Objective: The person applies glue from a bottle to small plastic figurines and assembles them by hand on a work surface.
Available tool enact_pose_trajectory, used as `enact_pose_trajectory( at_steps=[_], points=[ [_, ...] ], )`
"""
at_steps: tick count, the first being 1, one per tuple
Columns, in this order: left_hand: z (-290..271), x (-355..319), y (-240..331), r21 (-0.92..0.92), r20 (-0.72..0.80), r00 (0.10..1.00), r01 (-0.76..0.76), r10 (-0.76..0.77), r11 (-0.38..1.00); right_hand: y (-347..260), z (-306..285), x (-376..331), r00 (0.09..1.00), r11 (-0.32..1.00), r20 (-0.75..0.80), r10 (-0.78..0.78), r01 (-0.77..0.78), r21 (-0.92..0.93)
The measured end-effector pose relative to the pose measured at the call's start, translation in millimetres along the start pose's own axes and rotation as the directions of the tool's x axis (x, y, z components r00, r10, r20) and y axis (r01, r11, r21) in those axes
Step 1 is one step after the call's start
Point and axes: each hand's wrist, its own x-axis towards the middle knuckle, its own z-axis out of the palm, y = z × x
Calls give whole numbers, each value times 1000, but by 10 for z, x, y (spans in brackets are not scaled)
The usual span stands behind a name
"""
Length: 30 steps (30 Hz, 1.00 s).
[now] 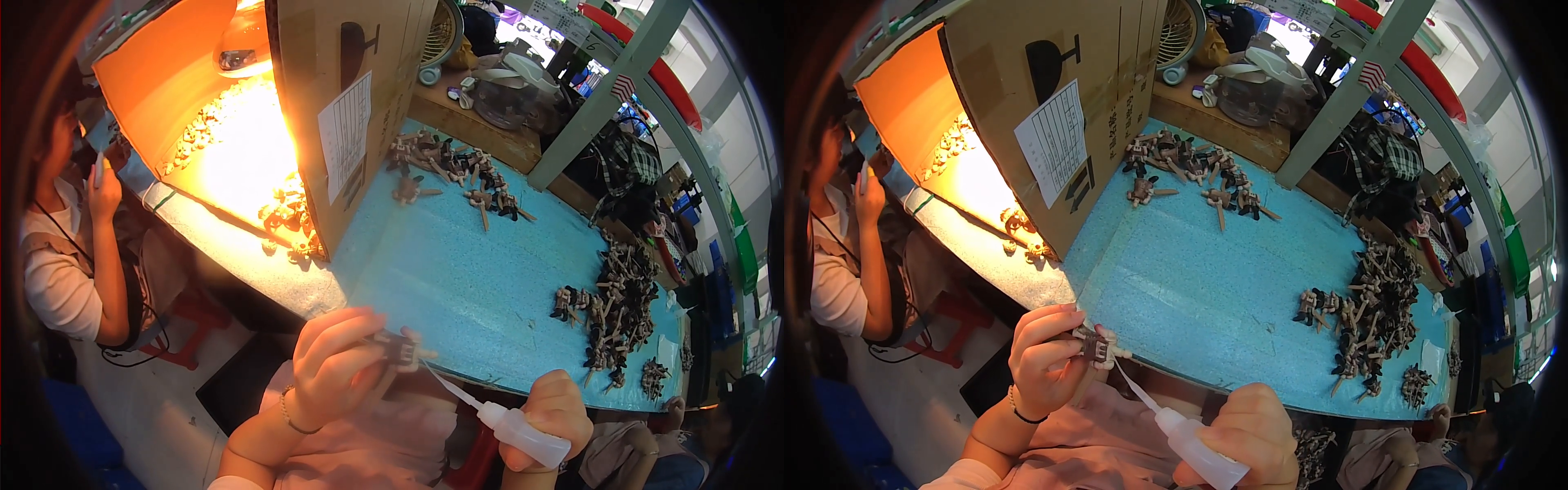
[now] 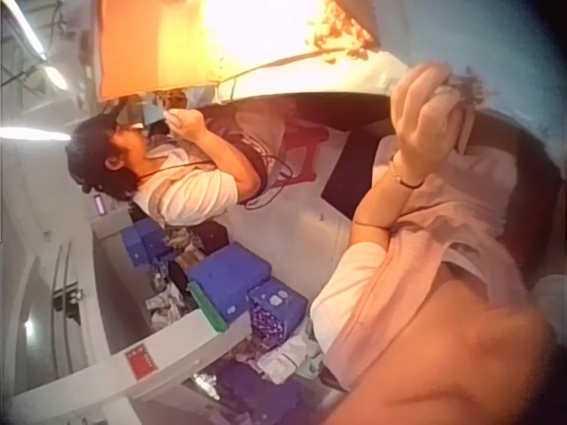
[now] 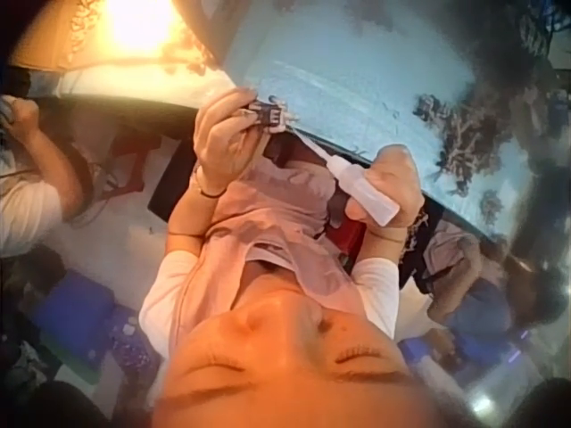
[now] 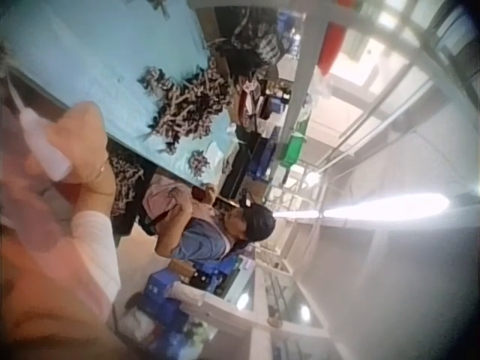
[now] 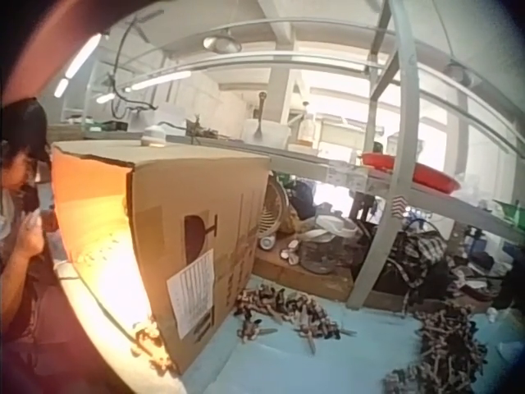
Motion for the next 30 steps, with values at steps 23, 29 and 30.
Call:
enact_pose_trajectory(
  at_steps=[23, 29, 30],
  points=[
    [-12, -46, -76, -162, -41, 998, 50, -57, 985, -38, 9, -6, 999, 993, -40, 14, -9, 120],
    [14, -71, -66, -333, -19, 991, 121, -135, 935, -148, -152, 153, 937, 996, 349, -31, 0, 88],
    [2, -77, -51, -383, -7, 984, 164, -181, 909, -97, -40, 46, 991, 995, 134, -1, -12, 98]
  ],
)
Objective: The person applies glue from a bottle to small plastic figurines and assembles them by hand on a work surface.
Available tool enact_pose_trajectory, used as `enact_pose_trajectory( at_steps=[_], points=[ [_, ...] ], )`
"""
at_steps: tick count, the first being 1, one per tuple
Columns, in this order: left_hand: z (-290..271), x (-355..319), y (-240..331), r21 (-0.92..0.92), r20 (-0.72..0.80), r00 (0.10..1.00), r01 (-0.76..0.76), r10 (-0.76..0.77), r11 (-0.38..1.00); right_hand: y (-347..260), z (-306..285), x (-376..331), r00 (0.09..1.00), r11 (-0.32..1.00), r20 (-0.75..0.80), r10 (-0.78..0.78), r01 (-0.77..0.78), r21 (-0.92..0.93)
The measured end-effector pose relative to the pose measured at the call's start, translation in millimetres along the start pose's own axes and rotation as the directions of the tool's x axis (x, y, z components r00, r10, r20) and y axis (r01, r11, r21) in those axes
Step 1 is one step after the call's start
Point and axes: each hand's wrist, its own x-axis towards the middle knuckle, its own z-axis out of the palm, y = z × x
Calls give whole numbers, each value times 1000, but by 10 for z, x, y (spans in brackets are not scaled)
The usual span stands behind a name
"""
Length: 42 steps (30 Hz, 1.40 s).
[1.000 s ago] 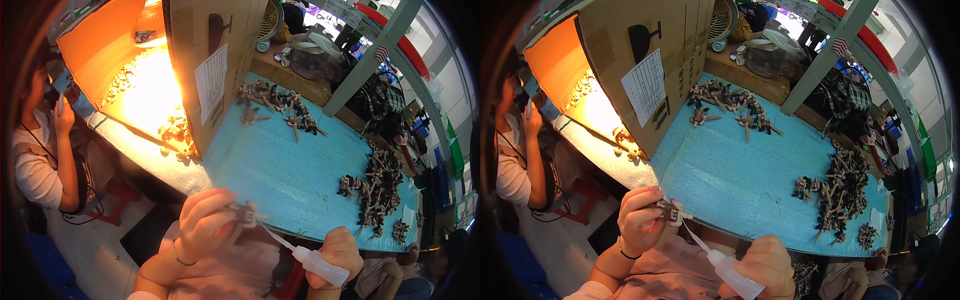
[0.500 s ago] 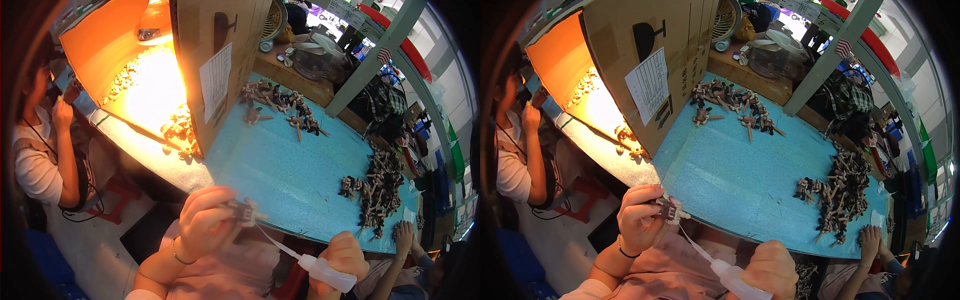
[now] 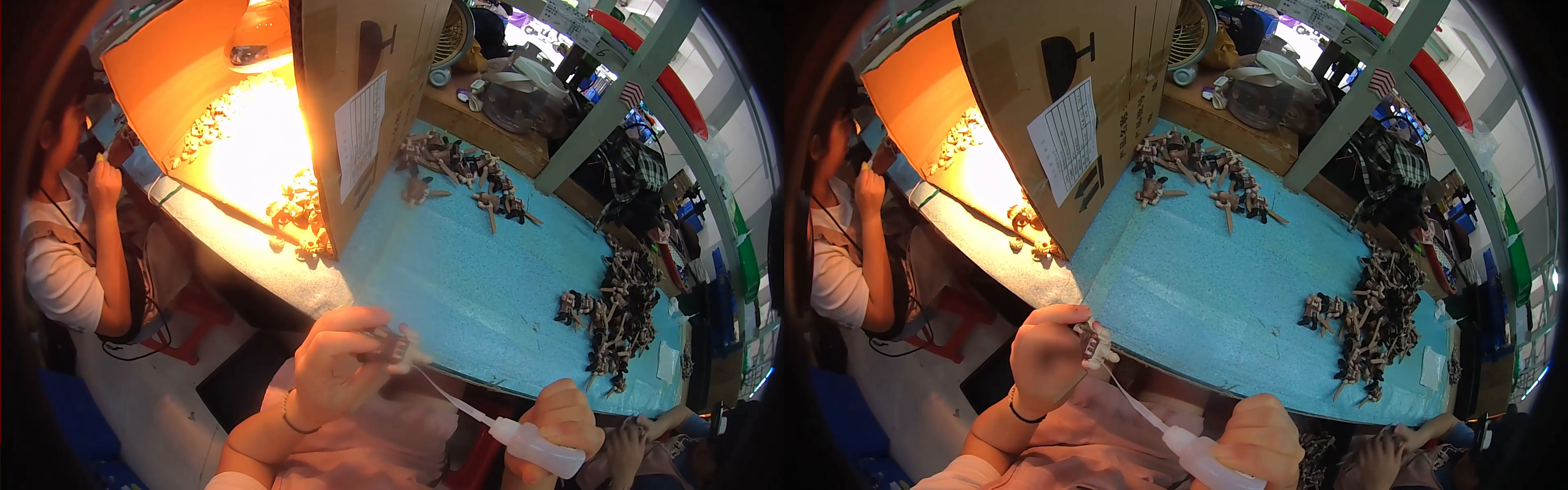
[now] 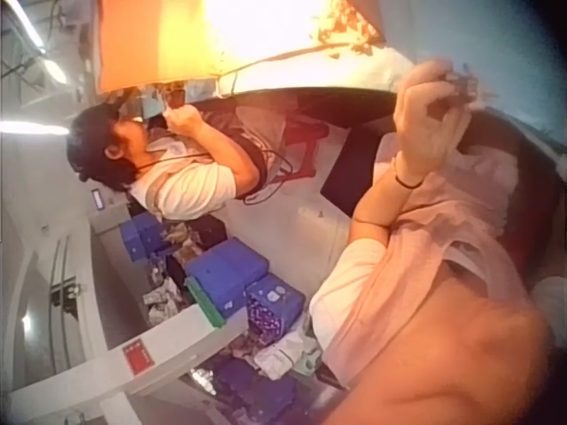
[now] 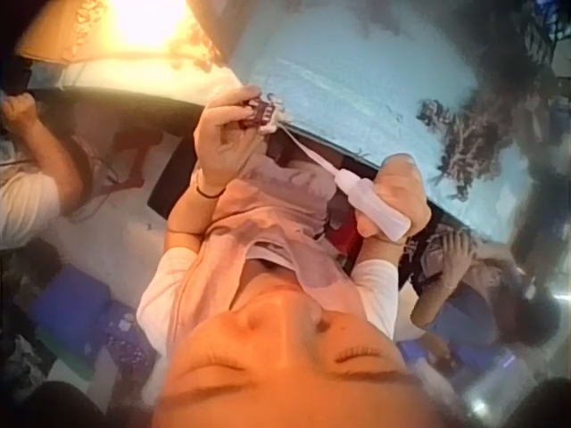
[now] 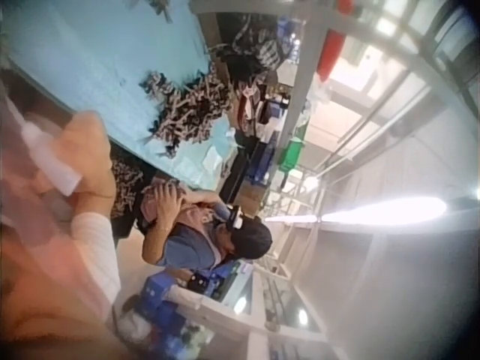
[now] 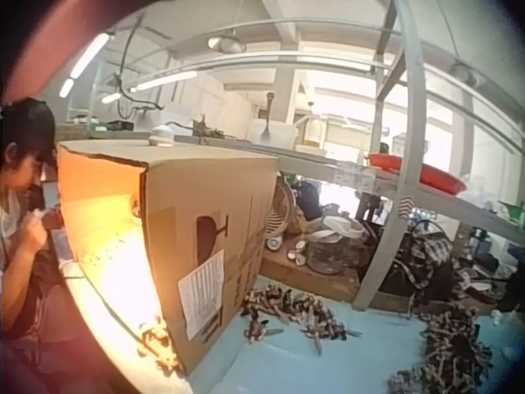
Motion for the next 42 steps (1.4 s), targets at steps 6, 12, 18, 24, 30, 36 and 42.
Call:
enact_pose_trajectory(
  at_steps=[6, 12, 18, 24, 30, 36, 42],
  points=[
    [8, -16, 24, -168, -19, 995, 90, -94, 982, 84, 85, -46, 986, 1000, -164, -22, 22, 3],
    [-46, -66, 14, -220, 45, 982, 188, -183, 957, 104, 51, -100, 993, 1000, -121, -10, 9, -8],
    [-47, -66, 12, -315, 93, 975, 223, -204, 923, 92, 72, -77, 993, 1000, -122, 1, -3, -20],
    [-60, -72, -11, -408, 67, 980, 198, -187, 891, 100, 155, -21, 969, 995, -229, 95, -101, -15],
    [-62, -75, 5, -419, 86, 973, 231, -215, 878, 119, 194, -11, 964, 997, -257, 76, -80, -8],
    [-85, -82, 8, -393, 95, 972, 234, -214, 889, 152, 182, -21, 967, 997, -243, 71, -72, 3],
    [-89, -82, -6, -391, 94, 975, 223, -203, 893, 145, 153, -58, 964, 995, -253, 83, -93, -30]
  ],
)
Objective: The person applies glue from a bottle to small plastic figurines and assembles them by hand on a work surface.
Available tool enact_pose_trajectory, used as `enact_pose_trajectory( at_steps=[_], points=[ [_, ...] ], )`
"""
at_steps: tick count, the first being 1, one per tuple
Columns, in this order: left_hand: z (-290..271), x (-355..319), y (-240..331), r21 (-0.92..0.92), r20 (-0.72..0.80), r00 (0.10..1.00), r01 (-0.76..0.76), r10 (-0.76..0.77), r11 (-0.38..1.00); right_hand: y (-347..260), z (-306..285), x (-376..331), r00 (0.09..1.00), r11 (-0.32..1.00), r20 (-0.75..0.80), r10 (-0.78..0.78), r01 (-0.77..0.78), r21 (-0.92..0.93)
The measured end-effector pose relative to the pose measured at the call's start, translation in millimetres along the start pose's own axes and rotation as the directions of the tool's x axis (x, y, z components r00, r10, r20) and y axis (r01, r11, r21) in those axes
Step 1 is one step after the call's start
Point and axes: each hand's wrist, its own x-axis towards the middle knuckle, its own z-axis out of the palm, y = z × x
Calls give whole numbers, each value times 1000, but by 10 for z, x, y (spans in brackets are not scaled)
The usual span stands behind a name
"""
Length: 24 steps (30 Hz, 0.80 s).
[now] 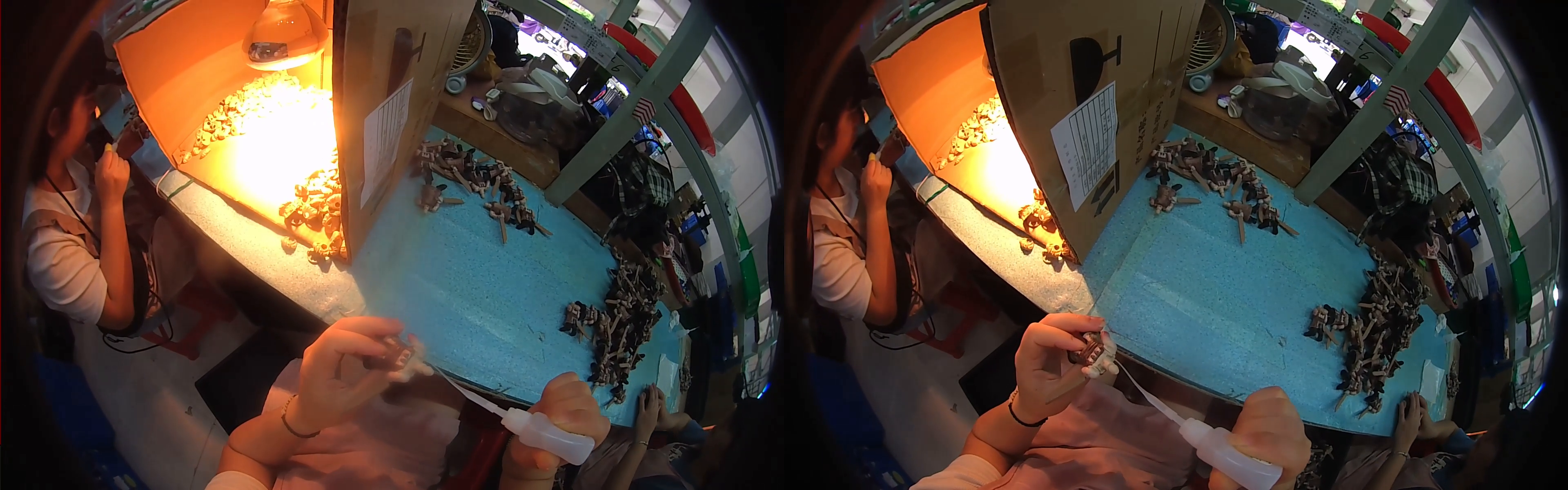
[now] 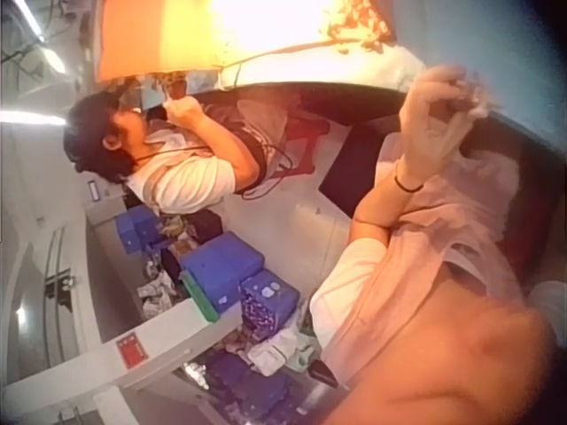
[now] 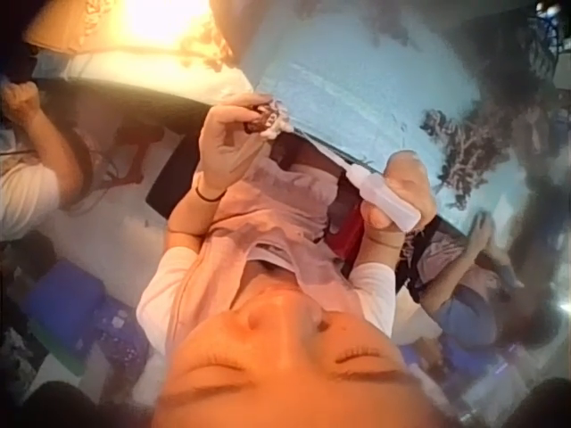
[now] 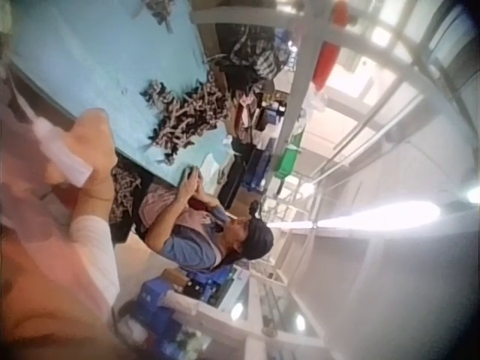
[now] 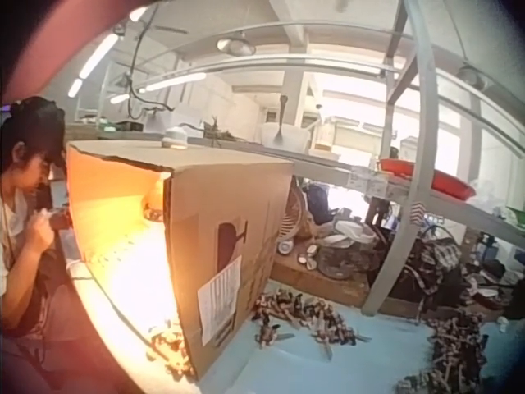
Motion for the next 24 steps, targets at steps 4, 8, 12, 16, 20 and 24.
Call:
enact_pose_trajectory(
  at_steps=[4, 8, 12, 16, 20, 24],
  points=[
    [3, -19, 3, 5, -13, 1000, 8, -7, 1000, -35, 61, 44, 1000, 1000, 0, 3, -3, 7],
    [-9, -4, 7, 7, -6, 1000, -3, 3, 1000, 12, 59, 37, 1000, 1000, 26, -16, 16, 2],
    [-11, 4, 9, 11, -2, 1000, -10, 10, 1000, 21, 38, 62, 996, 998, 68, -64, 65, -20],
    [-30, -11, 2, 9, -3, 1000, 3, -3, 1000, -12, -9, 58, 992, 997, 109, -69, 74, -38],
    [-26, -16, -1, -8, -22, 1000, 8, -8, 1000, 28, 58, 65, 998, 998, 16, -68, 68, 0],
    [-59, -38, 8, -31, -37, 999, 24, -25, 999, 364, 50, 193, 974, 977, -73, 214, -215, 3]
  ],
)
